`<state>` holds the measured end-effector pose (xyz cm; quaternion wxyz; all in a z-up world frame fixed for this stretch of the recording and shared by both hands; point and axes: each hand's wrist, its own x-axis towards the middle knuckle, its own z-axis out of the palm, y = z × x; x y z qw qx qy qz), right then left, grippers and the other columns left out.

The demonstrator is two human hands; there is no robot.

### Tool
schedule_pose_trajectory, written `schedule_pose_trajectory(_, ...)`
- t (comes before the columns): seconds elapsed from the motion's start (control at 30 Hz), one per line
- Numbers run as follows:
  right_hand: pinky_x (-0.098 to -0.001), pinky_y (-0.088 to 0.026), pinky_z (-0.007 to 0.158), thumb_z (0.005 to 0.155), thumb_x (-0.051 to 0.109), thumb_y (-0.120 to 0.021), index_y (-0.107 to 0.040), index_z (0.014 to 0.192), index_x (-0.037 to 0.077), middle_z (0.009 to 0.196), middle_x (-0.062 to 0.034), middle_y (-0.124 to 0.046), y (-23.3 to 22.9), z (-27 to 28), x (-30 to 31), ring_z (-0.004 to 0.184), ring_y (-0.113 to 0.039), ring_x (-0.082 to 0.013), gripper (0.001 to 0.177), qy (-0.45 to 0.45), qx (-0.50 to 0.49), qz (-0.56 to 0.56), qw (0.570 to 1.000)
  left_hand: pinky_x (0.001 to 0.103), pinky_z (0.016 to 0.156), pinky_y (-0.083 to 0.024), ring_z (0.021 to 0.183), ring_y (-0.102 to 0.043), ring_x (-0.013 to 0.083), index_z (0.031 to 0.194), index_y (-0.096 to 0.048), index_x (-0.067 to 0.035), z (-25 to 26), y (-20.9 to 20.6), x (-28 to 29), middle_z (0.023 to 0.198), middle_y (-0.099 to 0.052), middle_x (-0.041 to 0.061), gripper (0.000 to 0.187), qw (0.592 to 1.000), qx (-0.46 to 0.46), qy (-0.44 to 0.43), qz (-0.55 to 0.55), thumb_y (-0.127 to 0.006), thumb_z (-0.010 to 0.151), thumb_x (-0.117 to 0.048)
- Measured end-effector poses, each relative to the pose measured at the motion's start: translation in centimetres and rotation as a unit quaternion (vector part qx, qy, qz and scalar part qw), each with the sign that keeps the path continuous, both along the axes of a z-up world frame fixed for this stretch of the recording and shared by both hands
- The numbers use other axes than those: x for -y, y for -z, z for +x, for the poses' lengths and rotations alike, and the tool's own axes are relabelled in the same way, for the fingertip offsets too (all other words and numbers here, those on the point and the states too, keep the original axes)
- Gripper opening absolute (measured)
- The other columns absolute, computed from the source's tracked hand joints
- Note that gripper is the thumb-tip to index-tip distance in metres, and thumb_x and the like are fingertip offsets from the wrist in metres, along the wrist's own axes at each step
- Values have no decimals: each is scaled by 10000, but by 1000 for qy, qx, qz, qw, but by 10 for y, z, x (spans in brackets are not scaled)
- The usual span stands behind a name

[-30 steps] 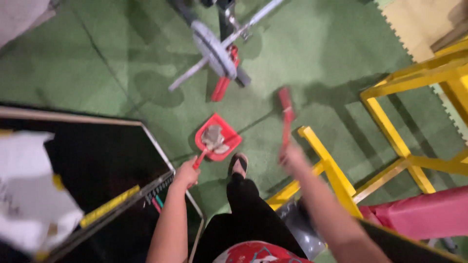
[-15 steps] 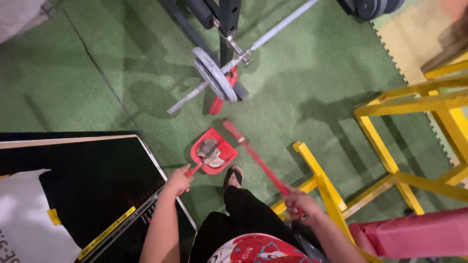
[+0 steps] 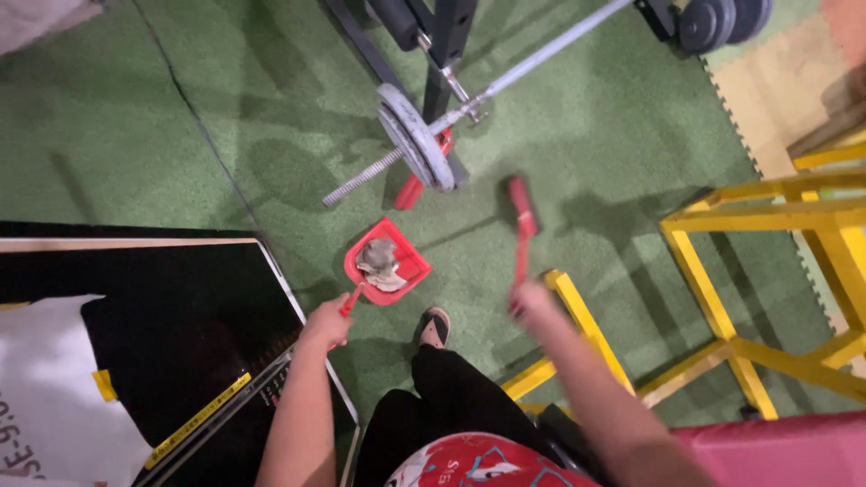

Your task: Sweeping the floor with a broom and dustpan in a gym.

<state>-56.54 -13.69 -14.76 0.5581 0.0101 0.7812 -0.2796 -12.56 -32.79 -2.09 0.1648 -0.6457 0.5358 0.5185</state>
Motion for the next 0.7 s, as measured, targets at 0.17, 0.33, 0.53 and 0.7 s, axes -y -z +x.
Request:
schedule_pose_trajectory(0.17, -398, -404, 355, 840, 73, -597, -605, 939, -10, 564, -113, -564, -59, 146, -63, 439, -549, -270, 130, -87, 33, -36, 995, 407, 678, -579, 615, -724, 257, 1525, -478, -345, -14, -21, -5, 973, -759, 120, 692, 1000, 12, 9, 7, -618, 877, -146)
schedule_pose_trajectory(0.33, -295, -328, 386, 894, 47, -555, -305, 1556, 368, 609, 8, -433, -164, 143, -46, 446, -424, -133, 777, -105, 153, 58, 981, 389, 646, -594, 605, -748, 210, 1360, -686, -116, 28, 48, -55, 921, -817, 169, 443, 1000, -2, -4, 13, -638, 924, -179)
schedule_pose_trajectory(0.53, -267, -357, 375, 884, 40, -577, -412, 1565, 302, 611, 34, -451, -213, 105, 0, 431, -429, -87, 748, -226, 188, 24, 956, 398, 544, -587, 540, -709, 282, 1533, -422, -231, 66, 23, -141, 909, -765, 129, 672, 980, -102, -152, -73, -648, 905, -146)
schedule_pose_trajectory(0.7, -331, -377, 348, 853, 51, -572, -447, 1560, 271, 561, -15, -474, -171, 150, 63, 390, -462, -157, 750, -403, 87, -69, 909, 447, 482, -451, 516, -504, 244, 1596, -400, -300, 110, 120, -219, 786, -611, 244, 771, 876, -197, -438, 30, -656, 904, -77)
